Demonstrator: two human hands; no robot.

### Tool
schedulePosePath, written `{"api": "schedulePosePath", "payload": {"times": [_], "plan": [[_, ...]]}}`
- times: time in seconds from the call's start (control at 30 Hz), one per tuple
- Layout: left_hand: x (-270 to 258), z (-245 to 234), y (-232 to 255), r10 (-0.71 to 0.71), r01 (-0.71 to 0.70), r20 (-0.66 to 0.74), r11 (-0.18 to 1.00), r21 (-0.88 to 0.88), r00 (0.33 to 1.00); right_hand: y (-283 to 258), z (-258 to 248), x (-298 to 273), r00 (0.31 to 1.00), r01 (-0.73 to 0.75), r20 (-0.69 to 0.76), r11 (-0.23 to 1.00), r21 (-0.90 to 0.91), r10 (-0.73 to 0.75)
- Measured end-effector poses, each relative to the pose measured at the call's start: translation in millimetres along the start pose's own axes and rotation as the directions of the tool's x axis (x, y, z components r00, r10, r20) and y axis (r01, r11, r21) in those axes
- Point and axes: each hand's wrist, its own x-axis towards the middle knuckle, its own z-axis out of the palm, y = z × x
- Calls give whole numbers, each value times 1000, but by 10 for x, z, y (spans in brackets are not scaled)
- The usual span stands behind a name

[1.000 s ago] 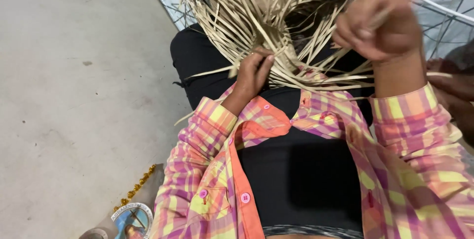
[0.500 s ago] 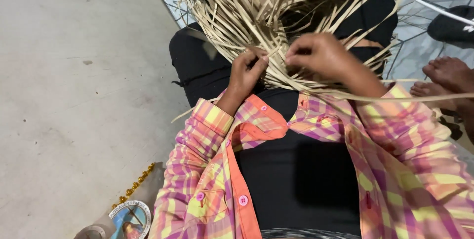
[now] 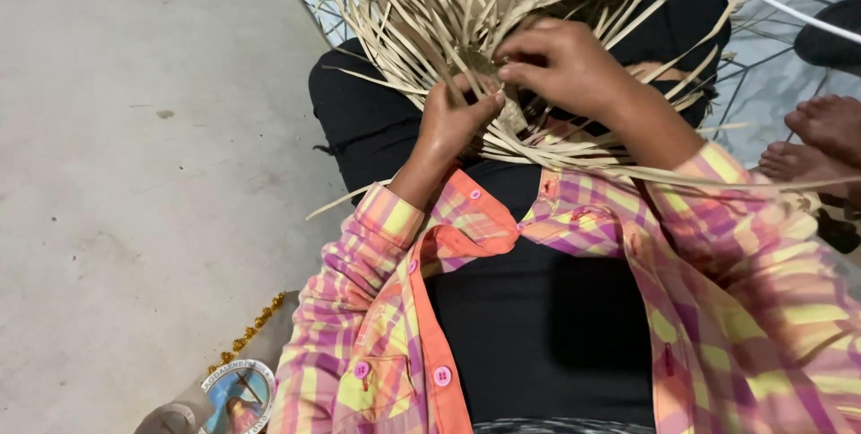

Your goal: The person is weaving dried palm strips together to create a handcrafted item, likely a basket or mat.

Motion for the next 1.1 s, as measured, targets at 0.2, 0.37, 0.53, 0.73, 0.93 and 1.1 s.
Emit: {"api": "schedulePosePath", "payload": {"times": [0.2,0.37,0.53,0.73,0.93,1.1], "plan": [[4,-18,-69,-114,114,-13,993,21,993,-119,-70,404,963,-21,269,998,-51,33],[9,-23,-183,-86,90,-61,994,57,994,31,62,475,966,106,224,989,98,-126],[-6,18,-222,45,-38,-49,991,132,998,15,82,483,952,-121,297,979,166,67],[39,8,-175,-122,125,79,992,-32,989,149,164,565,967,-23,255,991,134,-12],[-2,22,-71,-134,136,23,982,-130,991,126,161,601,955,-95,293,984,148,48],[24,-12,-152,-165,170,63,982,-82,984,57,221,620,946,-94,314,996,12,85]]}}
